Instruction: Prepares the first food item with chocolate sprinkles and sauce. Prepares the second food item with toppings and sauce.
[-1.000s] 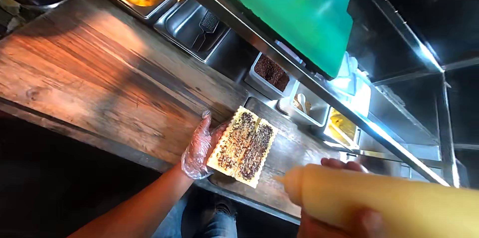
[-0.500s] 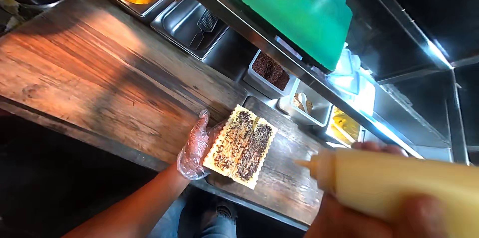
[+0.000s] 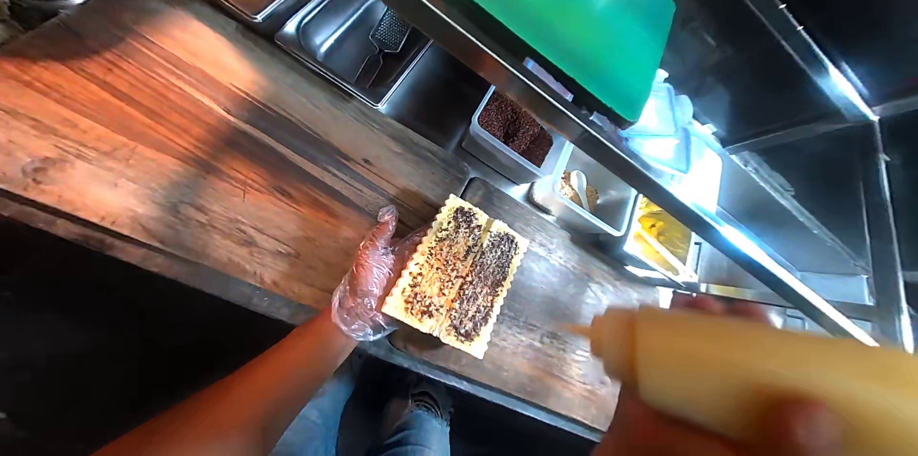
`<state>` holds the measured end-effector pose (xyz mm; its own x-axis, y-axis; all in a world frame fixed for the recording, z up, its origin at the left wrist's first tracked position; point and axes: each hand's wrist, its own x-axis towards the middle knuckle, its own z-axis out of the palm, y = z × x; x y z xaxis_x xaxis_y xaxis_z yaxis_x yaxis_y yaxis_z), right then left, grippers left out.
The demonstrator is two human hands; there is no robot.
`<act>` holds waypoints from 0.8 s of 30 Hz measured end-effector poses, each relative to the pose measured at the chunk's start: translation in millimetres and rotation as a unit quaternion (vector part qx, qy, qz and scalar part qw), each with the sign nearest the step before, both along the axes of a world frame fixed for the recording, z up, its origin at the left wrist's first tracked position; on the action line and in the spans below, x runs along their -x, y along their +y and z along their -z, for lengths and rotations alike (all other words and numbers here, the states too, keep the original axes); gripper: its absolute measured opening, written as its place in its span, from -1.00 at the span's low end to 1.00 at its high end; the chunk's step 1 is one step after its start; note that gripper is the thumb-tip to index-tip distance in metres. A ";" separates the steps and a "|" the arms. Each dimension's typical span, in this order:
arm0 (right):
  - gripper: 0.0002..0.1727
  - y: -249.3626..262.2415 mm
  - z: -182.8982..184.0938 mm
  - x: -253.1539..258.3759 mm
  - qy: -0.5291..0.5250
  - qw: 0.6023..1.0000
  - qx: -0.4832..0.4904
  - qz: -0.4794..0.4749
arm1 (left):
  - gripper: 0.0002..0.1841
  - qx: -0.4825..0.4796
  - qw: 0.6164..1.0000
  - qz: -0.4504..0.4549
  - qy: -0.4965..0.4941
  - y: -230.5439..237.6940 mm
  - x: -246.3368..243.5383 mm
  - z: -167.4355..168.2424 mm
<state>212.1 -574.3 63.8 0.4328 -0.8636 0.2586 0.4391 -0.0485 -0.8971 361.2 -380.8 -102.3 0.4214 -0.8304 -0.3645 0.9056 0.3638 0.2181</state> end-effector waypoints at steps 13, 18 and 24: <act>-0.45 -0.9 -5.8 -31.3 -0.003 0.999 0.009 -0.051 | -0.16 0.059 0.998 0.000 0.004 2.6 0.5 5.6; -0.46 18.8 -2.0 -22.4 0.030 0.997 -0.004 -0.069 | -0.17 0.043 0.999 0.006 0.006 1.6 -3.6 6.4; -0.48 10.9 -5.2 -18.6 0.014 0.998 -0.031 -0.055 | -0.17 0.032 0.999 0.005 0.001 3.8 -1.4 5.5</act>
